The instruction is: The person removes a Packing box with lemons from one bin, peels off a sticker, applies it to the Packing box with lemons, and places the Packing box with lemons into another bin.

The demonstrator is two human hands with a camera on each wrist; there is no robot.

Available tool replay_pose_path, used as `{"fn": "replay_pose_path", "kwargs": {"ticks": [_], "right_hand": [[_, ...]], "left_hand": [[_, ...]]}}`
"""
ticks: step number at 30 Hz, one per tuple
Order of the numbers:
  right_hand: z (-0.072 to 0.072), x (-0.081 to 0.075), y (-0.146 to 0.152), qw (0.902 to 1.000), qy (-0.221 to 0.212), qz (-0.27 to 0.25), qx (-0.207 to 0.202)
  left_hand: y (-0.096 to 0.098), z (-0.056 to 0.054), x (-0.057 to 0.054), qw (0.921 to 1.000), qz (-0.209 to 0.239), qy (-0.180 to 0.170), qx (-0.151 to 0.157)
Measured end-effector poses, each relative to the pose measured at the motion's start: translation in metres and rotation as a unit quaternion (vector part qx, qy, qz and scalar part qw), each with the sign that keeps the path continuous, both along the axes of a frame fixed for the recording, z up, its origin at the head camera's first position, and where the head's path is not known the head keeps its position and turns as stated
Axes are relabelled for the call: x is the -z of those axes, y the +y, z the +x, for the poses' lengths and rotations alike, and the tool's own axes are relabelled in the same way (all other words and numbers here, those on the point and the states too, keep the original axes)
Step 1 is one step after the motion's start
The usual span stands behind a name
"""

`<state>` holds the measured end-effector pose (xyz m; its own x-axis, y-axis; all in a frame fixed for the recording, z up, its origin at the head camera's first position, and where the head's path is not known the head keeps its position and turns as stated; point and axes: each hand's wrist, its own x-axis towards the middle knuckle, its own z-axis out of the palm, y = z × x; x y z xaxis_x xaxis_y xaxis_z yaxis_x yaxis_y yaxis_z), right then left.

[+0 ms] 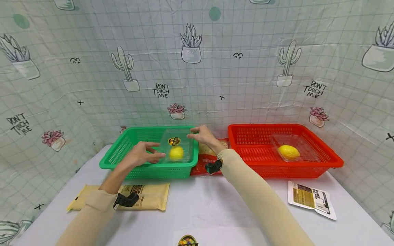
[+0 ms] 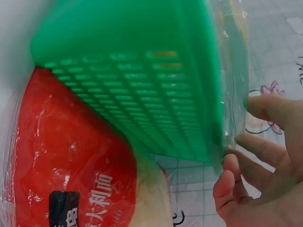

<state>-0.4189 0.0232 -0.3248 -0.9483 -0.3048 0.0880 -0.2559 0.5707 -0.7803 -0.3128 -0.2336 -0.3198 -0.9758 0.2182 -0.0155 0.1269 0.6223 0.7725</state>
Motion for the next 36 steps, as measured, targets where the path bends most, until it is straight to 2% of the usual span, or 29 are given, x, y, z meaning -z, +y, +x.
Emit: {"fn": "replay_pose_path", "kwargs": {"ticks": [5,9,12,18,22,26,30,36], "right_hand": [[0.002,0.003,-0.001,0.9989,0.022,0.041,-0.001],[0.003,0.003,-0.005,0.9955,0.043,0.084,-0.007],[0.003,0.003,-0.008,0.9932,0.046,0.107,0.001],[0.004,0.003,-0.014,0.9862,0.057,0.153,0.023],[0.005,0.003,-0.015,0.9861,0.063,0.152,0.023],[0.005,0.003,-0.016,0.983,0.073,0.167,0.019],[0.006,0.003,-0.018,0.9825,0.073,0.169,0.024],[0.008,0.001,-0.016,0.9841,0.077,0.158,0.027]], "left_hand": [[0.0,0.0,0.003,0.9951,-0.085,0.043,0.025],[0.002,-0.001,0.006,0.9906,-0.125,0.051,0.023],[0.004,-0.003,0.007,0.9894,-0.137,0.044,0.02],[0.007,-0.007,0.009,0.985,-0.165,0.038,0.034],[0.008,-0.011,0.007,0.982,-0.18,0.035,0.047],[0.009,-0.014,0.006,0.9805,-0.188,0.018,0.055],[0.009,-0.015,0.005,0.9798,-0.191,0.0,0.058],[0.008,-0.017,0.005,0.9773,-0.204,-0.007,0.059]]}}
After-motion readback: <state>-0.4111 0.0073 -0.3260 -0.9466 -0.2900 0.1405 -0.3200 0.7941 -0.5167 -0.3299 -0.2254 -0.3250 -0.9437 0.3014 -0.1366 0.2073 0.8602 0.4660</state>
